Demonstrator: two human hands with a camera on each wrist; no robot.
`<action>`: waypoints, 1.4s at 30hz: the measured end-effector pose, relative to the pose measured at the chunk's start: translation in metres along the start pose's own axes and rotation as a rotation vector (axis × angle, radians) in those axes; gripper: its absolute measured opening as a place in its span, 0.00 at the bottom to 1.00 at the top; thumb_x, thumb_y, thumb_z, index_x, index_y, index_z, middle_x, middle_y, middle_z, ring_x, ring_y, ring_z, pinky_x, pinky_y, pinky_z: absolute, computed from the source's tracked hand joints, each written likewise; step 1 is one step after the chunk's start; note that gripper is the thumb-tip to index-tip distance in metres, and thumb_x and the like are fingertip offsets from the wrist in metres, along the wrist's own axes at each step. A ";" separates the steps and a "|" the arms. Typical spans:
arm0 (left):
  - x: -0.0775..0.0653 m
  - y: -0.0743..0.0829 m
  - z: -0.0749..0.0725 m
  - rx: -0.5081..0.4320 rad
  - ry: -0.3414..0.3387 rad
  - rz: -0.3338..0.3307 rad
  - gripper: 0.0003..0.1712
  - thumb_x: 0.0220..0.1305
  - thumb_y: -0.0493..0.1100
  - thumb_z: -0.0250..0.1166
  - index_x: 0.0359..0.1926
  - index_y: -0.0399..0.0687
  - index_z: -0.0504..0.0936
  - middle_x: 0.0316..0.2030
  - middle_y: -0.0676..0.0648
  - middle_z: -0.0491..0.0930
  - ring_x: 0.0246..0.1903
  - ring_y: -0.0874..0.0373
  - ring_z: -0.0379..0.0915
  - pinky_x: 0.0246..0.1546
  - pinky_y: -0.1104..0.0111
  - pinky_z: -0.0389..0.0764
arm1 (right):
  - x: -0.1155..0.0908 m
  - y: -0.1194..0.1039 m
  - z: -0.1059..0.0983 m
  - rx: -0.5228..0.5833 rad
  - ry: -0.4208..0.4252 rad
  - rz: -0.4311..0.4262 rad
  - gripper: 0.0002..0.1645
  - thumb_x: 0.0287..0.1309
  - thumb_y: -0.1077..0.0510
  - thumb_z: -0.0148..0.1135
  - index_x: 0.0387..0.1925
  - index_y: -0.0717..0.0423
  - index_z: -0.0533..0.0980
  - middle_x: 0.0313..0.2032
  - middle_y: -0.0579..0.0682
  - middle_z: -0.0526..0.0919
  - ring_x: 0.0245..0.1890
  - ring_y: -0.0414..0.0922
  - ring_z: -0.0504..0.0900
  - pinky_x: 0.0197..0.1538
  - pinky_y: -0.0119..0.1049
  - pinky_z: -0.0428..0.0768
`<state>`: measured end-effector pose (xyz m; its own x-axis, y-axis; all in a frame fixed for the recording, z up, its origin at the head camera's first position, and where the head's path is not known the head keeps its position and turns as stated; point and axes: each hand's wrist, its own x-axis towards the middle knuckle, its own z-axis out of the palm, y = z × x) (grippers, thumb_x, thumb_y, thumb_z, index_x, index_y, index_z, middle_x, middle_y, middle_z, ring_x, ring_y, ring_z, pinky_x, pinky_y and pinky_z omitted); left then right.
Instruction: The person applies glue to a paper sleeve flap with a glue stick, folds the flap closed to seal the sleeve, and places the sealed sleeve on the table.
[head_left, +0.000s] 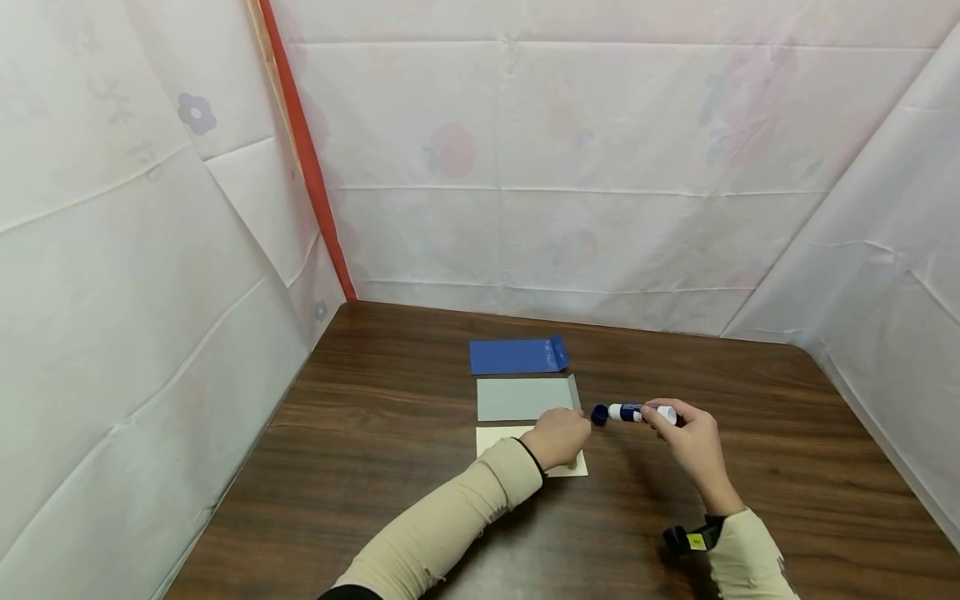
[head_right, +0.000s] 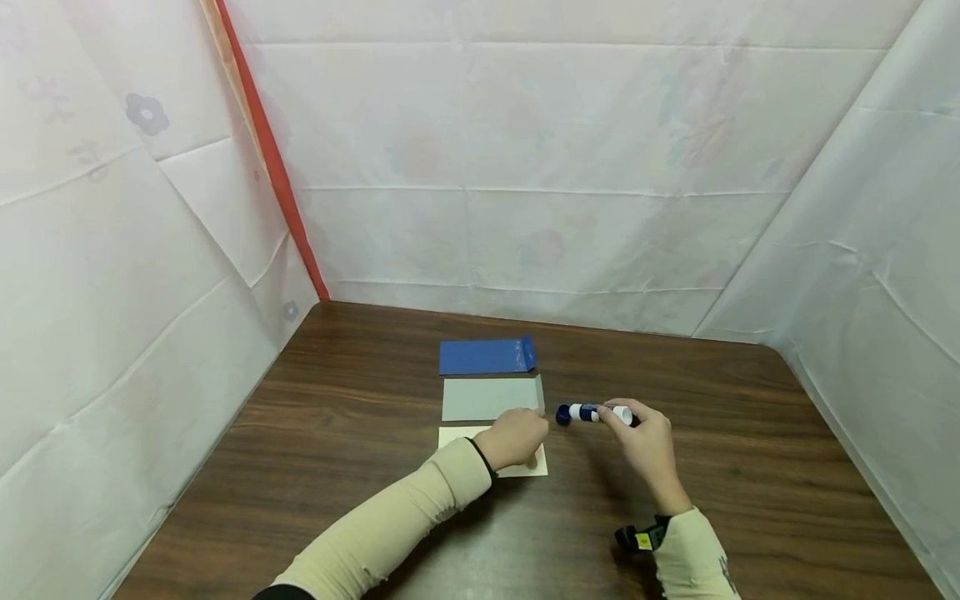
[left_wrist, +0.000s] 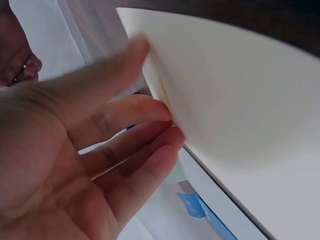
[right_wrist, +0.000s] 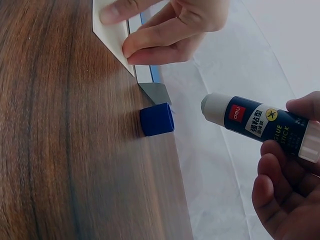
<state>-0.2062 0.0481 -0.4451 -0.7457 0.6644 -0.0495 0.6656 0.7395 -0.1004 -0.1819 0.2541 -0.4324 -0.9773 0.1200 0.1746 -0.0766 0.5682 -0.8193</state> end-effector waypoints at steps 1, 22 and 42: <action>0.001 0.000 0.000 -0.005 -0.016 0.001 0.11 0.50 0.51 0.77 0.31 0.54 0.85 0.37 0.54 0.83 0.33 0.61 0.79 0.32 0.72 0.80 | 0.000 0.000 0.000 0.001 -0.001 0.001 0.18 0.61 0.50 0.66 0.40 0.62 0.84 0.26 0.52 0.84 0.22 0.33 0.75 0.24 0.29 0.75; 0.004 0.007 0.004 0.031 0.047 -0.020 0.18 0.46 0.60 0.76 0.31 0.55 0.87 0.34 0.55 0.83 0.31 0.63 0.80 0.30 0.73 0.81 | 0.000 0.000 -0.002 -0.006 0.000 0.023 0.17 0.62 0.51 0.65 0.41 0.62 0.83 0.25 0.47 0.83 0.22 0.32 0.75 0.25 0.29 0.75; -0.004 0.005 0.006 -0.032 0.099 0.028 0.11 0.48 0.52 0.77 0.24 0.54 0.85 0.32 0.54 0.83 0.31 0.61 0.80 0.32 0.73 0.81 | -0.001 -0.001 -0.004 0.016 0.002 0.010 0.17 0.62 0.52 0.65 0.40 0.64 0.83 0.26 0.51 0.84 0.22 0.33 0.75 0.25 0.29 0.76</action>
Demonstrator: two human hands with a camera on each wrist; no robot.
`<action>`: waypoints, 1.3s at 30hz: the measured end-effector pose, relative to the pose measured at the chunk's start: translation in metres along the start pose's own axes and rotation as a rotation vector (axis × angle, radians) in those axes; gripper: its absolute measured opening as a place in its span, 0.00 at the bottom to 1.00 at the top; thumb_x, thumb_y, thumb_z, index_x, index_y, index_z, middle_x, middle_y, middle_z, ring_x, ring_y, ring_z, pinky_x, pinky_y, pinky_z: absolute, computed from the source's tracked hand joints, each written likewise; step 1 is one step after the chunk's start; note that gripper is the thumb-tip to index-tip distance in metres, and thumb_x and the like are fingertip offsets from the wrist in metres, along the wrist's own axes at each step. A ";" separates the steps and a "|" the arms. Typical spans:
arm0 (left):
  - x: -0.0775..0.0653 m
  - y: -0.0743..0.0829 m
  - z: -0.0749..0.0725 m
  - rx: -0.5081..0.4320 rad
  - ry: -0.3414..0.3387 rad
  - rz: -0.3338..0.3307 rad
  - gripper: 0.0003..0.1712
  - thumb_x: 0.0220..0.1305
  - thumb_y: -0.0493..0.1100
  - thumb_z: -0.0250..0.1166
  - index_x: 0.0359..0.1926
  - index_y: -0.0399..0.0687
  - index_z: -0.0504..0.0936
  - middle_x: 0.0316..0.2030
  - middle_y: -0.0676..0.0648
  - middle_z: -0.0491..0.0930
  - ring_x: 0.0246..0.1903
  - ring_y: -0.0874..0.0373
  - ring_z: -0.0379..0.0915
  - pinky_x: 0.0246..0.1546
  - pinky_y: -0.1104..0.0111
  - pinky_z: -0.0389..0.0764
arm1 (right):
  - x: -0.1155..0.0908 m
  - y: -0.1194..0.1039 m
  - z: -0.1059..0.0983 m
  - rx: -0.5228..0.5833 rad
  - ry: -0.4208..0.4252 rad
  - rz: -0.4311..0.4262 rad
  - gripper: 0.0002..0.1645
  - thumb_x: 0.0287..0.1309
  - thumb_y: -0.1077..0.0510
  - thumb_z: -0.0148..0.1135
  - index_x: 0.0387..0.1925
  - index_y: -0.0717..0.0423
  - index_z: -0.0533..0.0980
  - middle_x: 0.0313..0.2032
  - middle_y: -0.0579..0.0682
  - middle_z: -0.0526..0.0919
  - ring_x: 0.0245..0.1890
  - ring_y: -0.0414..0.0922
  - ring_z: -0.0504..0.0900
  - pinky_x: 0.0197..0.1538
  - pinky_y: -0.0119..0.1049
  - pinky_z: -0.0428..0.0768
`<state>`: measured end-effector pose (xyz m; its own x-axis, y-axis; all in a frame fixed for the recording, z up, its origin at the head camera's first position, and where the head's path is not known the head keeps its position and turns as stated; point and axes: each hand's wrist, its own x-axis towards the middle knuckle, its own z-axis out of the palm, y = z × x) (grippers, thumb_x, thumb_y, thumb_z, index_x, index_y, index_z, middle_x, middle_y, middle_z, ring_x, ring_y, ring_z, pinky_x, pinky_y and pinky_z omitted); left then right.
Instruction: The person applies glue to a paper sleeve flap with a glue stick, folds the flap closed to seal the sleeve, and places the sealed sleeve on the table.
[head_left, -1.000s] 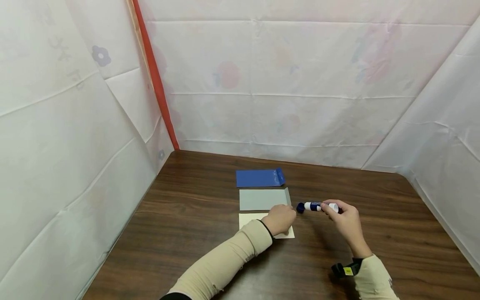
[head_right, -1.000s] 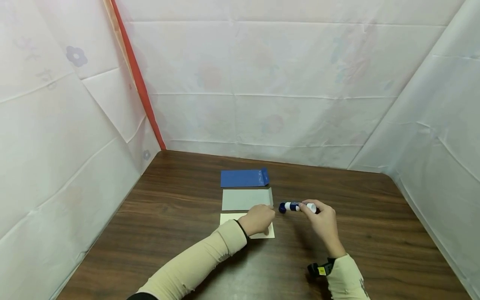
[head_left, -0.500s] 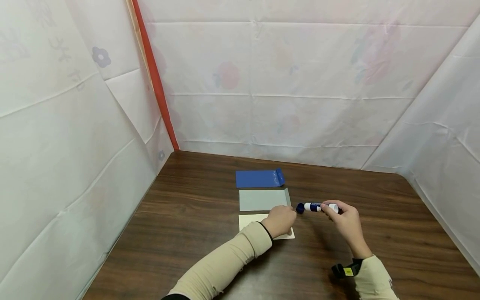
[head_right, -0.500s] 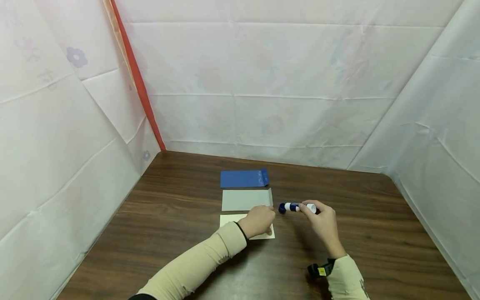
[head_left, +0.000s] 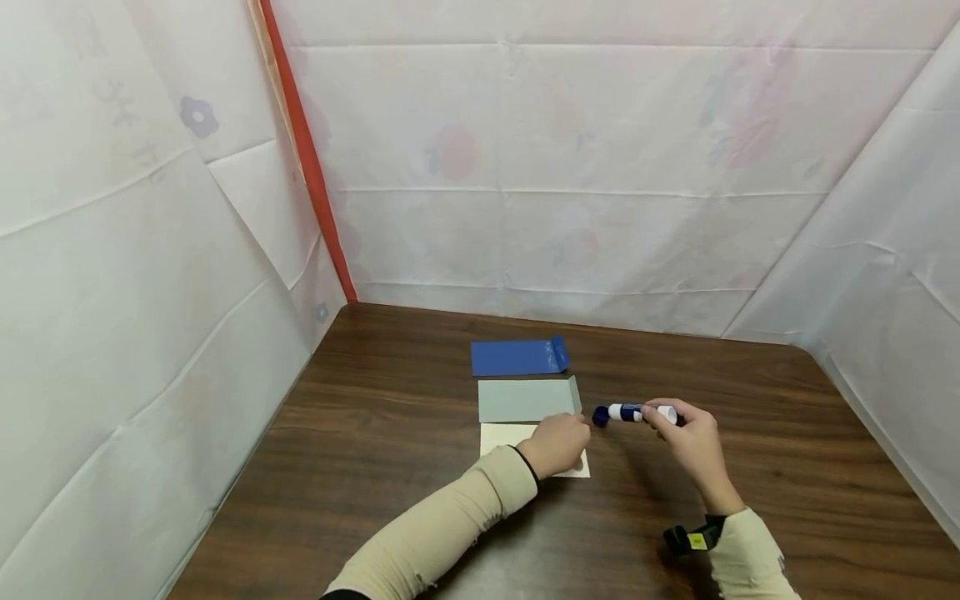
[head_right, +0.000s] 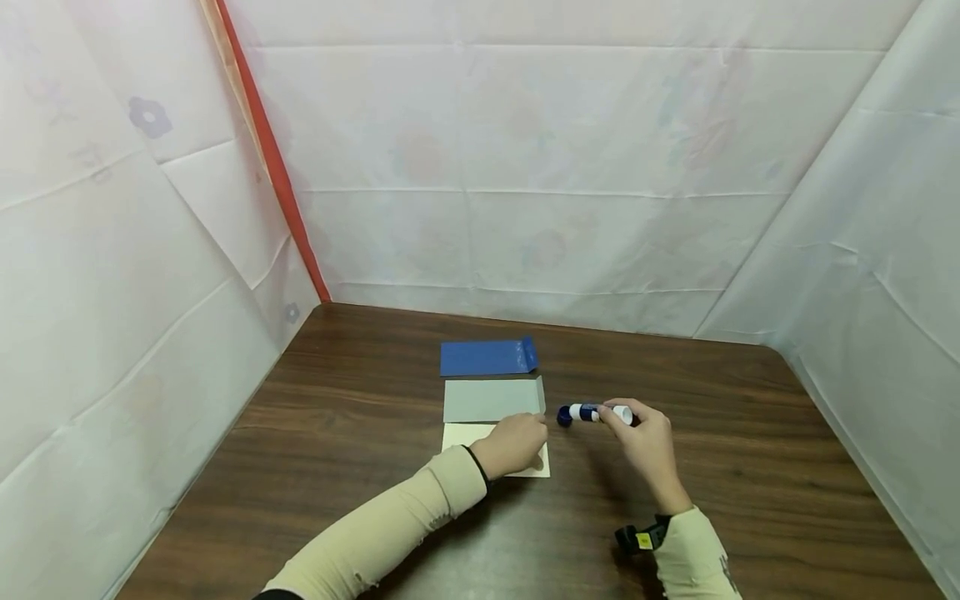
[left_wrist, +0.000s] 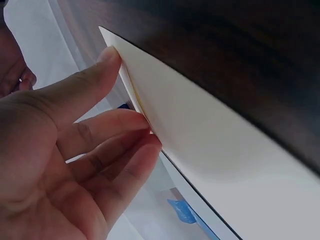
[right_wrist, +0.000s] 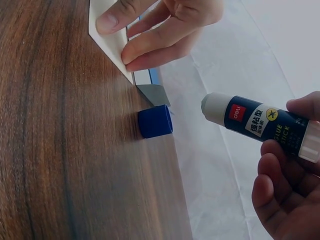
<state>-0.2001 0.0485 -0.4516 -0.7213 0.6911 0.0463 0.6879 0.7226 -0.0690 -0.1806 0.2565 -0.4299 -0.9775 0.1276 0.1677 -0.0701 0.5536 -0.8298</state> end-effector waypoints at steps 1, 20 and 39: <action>-0.001 0.001 0.000 -0.004 0.004 0.001 0.11 0.48 0.52 0.77 0.24 0.54 0.85 0.32 0.54 0.83 0.31 0.61 0.80 0.32 0.73 0.81 | 0.000 0.000 0.000 -0.001 0.001 0.000 0.16 0.62 0.52 0.65 0.40 0.64 0.83 0.26 0.50 0.84 0.22 0.33 0.75 0.25 0.29 0.76; 0.000 -0.008 0.005 -0.095 -0.003 -0.002 0.19 0.50 0.47 0.75 0.15 0.52 0.73 0.22 0.55 0.79 0.22 0.63 0.73 0.24 0.72 0.75 | 0.001 0.004 0.001 0.005 -0.009 -0.013 0.18 0.61 0.50 0.66 0.41 0.62 0.83 0.22 0.38 0.81 0.21 0.36 0.76 0.24 0.30 0.75; -0.008 -0.023 -0.001 -0.299 -0.031 -0.074 0.07 0.58 0.47 0.71 0.32 0.50 0.88 0.34 0.55 0.85 0.33 0.64 0.80 0.32 0.76 0.77 | 0.003 0.001 0.008 0.031 0.006 -0.008 0.14 0.61 0.54 0.66 0.39 0.62 0.84 0.24 0.51 0.83 0.21 0.34 0.76 0.26 0.32 0.77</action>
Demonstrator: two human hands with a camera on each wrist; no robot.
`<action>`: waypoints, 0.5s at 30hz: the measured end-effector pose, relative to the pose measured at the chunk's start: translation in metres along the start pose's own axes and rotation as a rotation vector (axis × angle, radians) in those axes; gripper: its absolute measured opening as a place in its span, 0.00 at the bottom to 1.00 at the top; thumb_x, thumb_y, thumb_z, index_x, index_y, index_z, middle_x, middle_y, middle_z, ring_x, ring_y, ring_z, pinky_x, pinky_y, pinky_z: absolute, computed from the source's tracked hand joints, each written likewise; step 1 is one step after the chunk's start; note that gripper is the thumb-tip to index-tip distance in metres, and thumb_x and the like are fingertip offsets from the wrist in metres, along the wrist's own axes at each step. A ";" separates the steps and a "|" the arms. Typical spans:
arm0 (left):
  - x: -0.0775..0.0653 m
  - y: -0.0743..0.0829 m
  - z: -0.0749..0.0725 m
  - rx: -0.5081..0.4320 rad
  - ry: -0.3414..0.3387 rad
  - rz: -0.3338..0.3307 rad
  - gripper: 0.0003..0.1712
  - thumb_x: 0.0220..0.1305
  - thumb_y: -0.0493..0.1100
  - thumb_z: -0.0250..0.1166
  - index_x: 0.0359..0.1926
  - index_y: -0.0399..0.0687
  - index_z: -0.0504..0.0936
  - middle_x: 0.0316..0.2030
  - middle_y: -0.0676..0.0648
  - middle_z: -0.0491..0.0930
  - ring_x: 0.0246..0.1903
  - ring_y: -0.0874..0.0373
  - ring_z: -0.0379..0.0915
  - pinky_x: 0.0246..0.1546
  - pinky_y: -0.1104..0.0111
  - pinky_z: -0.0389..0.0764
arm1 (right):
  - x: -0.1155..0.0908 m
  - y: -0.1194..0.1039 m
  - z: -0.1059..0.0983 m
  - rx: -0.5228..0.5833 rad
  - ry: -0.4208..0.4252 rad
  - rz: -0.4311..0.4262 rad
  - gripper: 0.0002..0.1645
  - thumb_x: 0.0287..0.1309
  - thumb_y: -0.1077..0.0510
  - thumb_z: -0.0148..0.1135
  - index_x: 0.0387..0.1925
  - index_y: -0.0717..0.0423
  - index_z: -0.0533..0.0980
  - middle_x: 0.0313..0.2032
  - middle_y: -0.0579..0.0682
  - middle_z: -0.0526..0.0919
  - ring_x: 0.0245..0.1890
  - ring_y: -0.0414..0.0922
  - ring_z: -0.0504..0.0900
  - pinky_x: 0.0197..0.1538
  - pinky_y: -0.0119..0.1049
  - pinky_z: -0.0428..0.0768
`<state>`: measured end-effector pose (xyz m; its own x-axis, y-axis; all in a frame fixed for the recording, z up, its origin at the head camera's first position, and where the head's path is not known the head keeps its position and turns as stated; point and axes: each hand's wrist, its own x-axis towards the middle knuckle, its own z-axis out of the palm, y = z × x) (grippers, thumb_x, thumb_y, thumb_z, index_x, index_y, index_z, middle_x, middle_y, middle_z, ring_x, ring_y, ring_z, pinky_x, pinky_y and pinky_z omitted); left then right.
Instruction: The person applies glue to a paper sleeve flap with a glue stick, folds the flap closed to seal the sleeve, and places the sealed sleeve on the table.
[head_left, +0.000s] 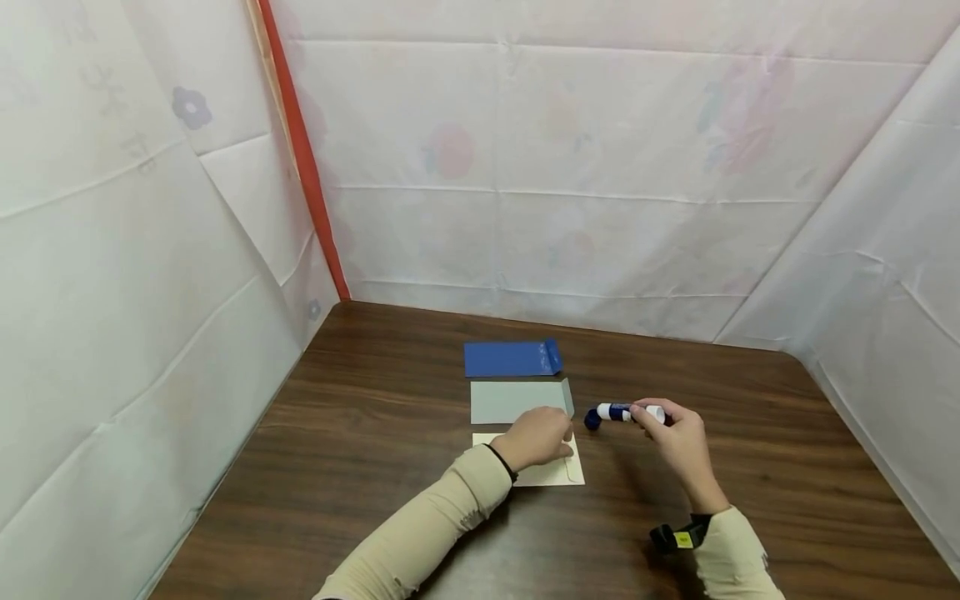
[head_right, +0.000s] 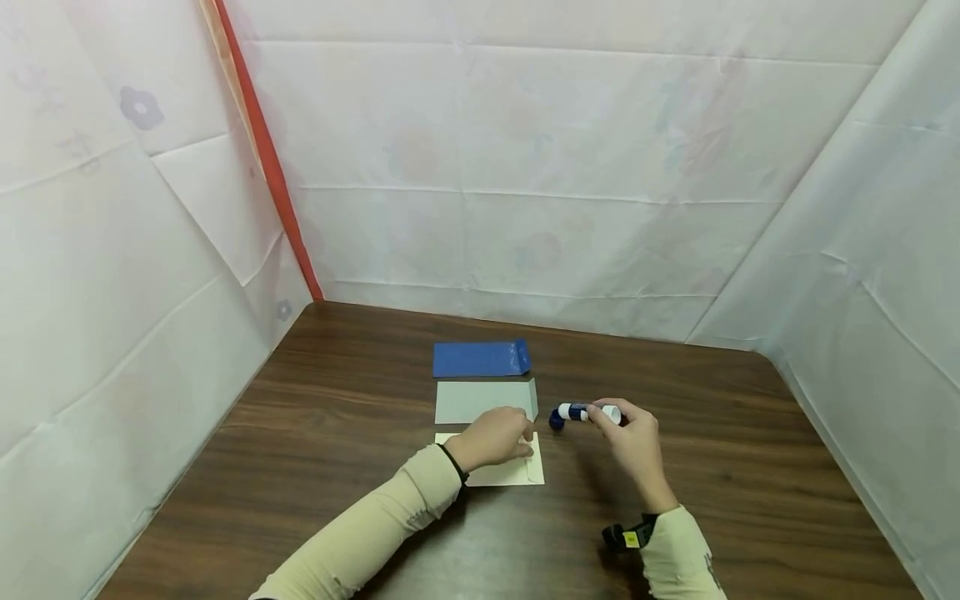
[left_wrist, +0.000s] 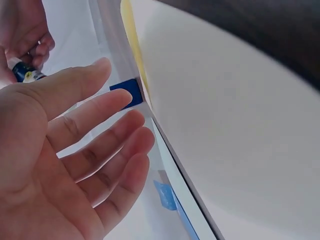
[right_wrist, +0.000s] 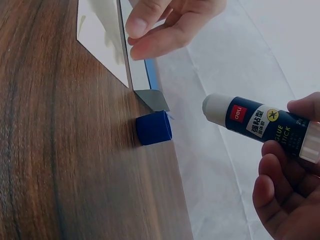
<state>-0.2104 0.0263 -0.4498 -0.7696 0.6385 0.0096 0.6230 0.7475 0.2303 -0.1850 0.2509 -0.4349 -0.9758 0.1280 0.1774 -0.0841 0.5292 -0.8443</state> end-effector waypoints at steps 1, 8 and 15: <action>0.000 -0.001 0.000 -0.004 0.002 -0.009 0.08 0.58 0.48 0.72 0.35 0.50 0.88 0.37 0.54 0.86 0.36 0.62 0.82 0.34 0.75 0.80 | 0.000 0.000 0.000 -0.004 0.002 -0.002 0.14 0.61 0.54 0.66 0.39 0.62 0.84 0.23 0.49 0.83 0.21 0.34 0.75 0.26 0.31 0.76; 0.000 -0.011 -0.003 0.013 0.048 -0.034 0.08 0.60 0.49 0.69 0.29 0.51 0.88 0.32 0.54 0.86 0.31 0.63 0.80 0.28 0.74 0.77 | 0.004 0.001 -0.001 -0.008 -0.004 -0.004 0.15 0.61 0.52 0.66 0.40 0.62 0.84 0.24 0.52 0.83 0.22 0.35 0.76 0.25 0.31 0.75; -0.003 -0.021 -0.007 0.009 0.097 -0.066 0.12 0.62 0.48 0.68 0.23 0.51 0.85 0.25 0.53 0.81 0.24 0.64 0.71 0.23 0.76 0.66 | 0.005 0.002 0.001 -0.006 -0.008 0.004 0.16 0.62 0.51 0.65 0.40 0.62 0.84 0.26 0.53 0.83 0.22 0.34 0.76 0.27 0.32 0.77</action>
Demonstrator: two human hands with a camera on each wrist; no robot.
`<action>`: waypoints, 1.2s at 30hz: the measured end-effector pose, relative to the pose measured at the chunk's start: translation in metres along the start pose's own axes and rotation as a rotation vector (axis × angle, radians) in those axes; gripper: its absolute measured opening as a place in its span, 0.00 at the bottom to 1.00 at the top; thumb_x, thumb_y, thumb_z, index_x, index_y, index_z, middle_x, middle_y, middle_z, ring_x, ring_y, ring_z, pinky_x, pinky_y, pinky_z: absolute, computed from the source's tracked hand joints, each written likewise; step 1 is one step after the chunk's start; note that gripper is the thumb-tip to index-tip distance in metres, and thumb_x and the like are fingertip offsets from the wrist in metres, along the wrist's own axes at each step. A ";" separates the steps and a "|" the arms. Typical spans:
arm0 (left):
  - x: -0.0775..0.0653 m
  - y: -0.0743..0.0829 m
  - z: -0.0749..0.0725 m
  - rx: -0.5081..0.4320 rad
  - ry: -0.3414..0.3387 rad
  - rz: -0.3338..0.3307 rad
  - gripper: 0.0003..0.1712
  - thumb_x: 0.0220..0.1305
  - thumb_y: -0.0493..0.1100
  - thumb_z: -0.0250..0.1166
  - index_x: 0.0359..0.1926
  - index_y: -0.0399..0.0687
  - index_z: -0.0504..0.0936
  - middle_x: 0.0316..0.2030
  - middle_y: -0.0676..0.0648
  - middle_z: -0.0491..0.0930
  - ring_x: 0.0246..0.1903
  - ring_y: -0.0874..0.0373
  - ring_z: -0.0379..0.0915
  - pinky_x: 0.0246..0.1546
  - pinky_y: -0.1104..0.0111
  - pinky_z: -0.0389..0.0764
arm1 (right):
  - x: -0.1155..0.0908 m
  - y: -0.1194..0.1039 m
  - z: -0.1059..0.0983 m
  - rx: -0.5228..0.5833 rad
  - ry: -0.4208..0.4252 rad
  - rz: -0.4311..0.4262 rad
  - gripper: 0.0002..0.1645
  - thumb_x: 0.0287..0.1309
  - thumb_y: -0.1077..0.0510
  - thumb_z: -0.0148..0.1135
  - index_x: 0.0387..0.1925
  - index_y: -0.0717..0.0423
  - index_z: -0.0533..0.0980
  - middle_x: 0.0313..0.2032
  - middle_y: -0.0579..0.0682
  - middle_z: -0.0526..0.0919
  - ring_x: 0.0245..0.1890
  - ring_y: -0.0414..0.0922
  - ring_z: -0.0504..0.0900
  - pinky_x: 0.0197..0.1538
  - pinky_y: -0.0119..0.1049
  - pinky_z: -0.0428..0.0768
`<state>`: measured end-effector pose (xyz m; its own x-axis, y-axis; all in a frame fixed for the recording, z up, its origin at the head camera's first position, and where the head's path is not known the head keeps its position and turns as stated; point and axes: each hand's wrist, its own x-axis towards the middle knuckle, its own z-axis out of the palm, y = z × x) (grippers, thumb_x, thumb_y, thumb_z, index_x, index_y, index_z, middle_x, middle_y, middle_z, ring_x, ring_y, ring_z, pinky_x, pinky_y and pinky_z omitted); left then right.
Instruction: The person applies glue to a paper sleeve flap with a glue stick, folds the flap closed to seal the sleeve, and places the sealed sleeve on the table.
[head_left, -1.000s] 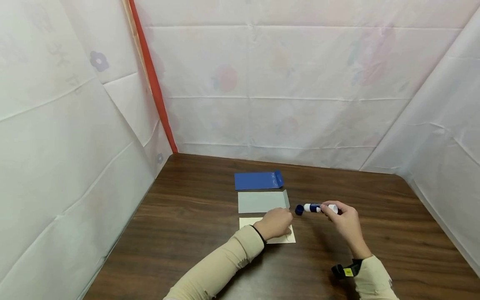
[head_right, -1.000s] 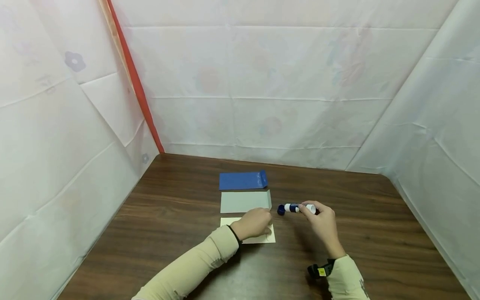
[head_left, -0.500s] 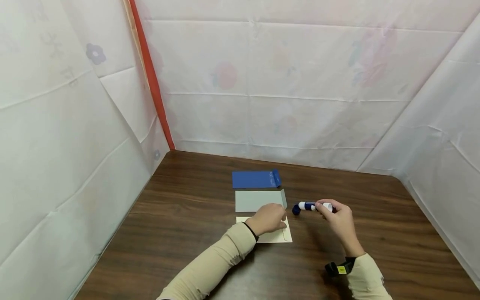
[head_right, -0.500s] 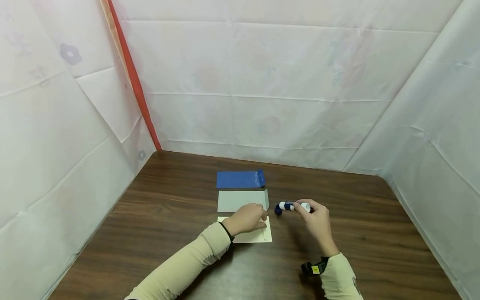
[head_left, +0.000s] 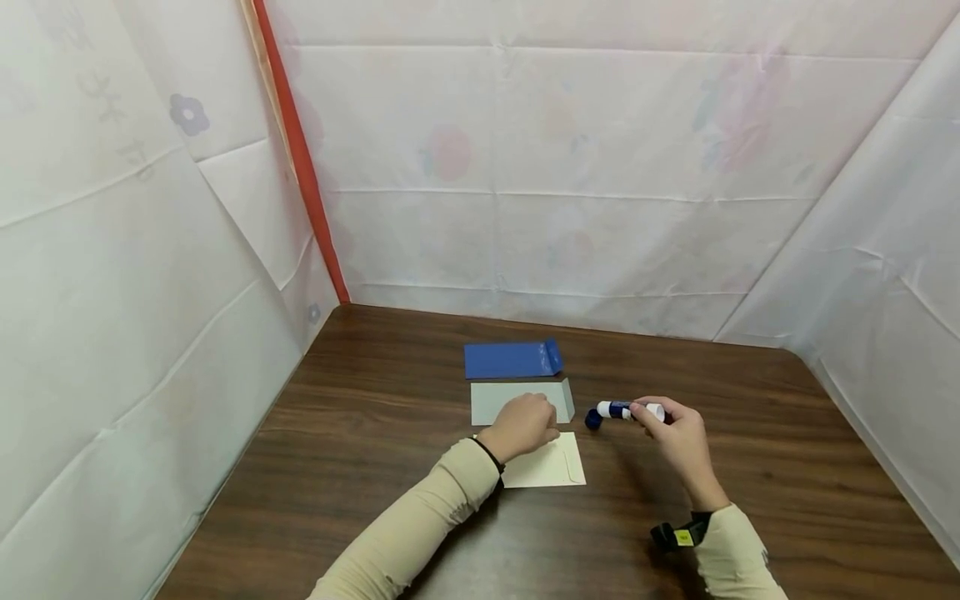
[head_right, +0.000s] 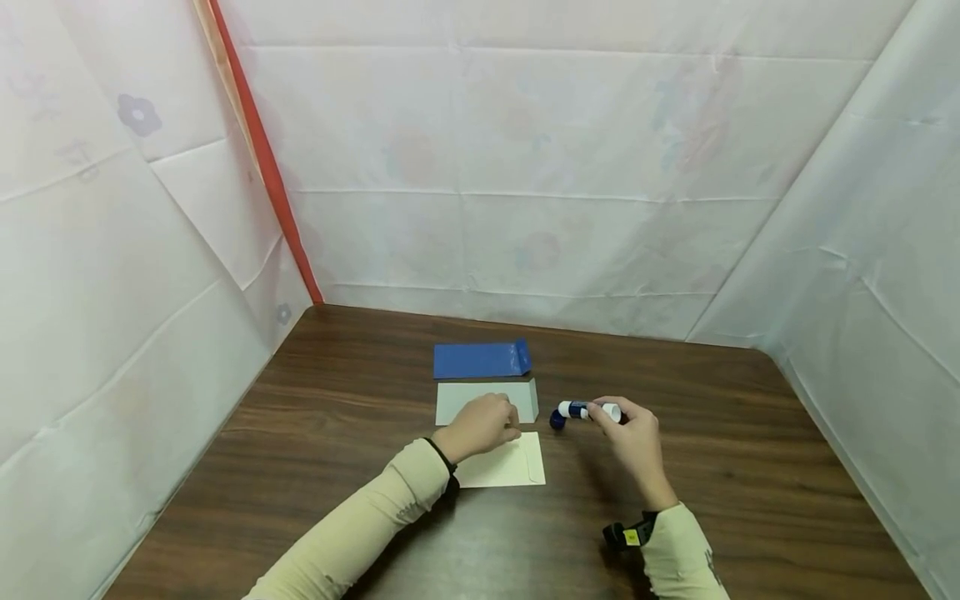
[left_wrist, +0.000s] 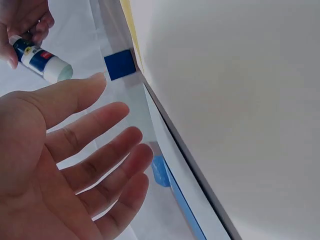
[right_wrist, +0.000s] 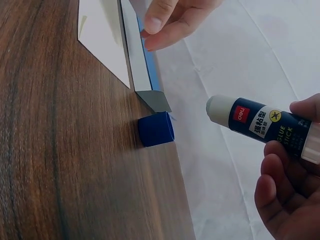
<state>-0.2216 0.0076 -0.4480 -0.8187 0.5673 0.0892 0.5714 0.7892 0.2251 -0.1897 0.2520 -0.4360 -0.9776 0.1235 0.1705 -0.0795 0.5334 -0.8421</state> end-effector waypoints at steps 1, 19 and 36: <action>-0.001 -0.001 -0.001 0.002 0.008 -0.008 0.11 0.62 0.48 0.68 0.24 0.51 0.86 0.26 0.53 0.81 0.25 0.63 0.72 0.24 0.76 0.67 | 0.000 0.000 0.001 0.002 -0.001 0.003 0.16 0.62 0.51 0.65 0.40 0.61 0.84 0.26 0.53 0.83 0.22 0.34 0.76 0.27 0.32 0.77; -0.002 -0.023 -0.004 -0.046 0.038 -0.136 0.13 0.63 0.48 0.66 0.44 0.47 0.87 0.41 0.47 0.83 0.39 0.53 0.77 0.37 0.67 0.79 | 0.006 -0.005 0.009 0.014 -0.007 -0.013 0.15 0.61 0.52 0.66 0.39 0.62 0.83 0.25 0.55 0.82 0.20 0.34 0.74 0.23 0.30 0.74; 0.001 -0.046 0.001 -0.102 0.034 -0.198 0.15 0.64 0.44 0.66 0.49 0.45 0.85 0.48 0.45 0.82 0.47 0.50 0.78 0.45 0.63 0.81 | 0.018 -0.010 0.016 -0.016 -0.052 -0.042 0.17 0.60 0.50 0.67 0.40 0.61 0.84 0.22 0.48 0.80 0.19 0.37 0.73 0.22 0.30 0.71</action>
<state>-0.2486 -0.0278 -0.4590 -0.9169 0.3936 0.0657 0.3916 0.8557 0.3383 -0.2094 0.2352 -0.4327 -0.9823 0.0579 0.1783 -0.1176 0.5502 -0.8267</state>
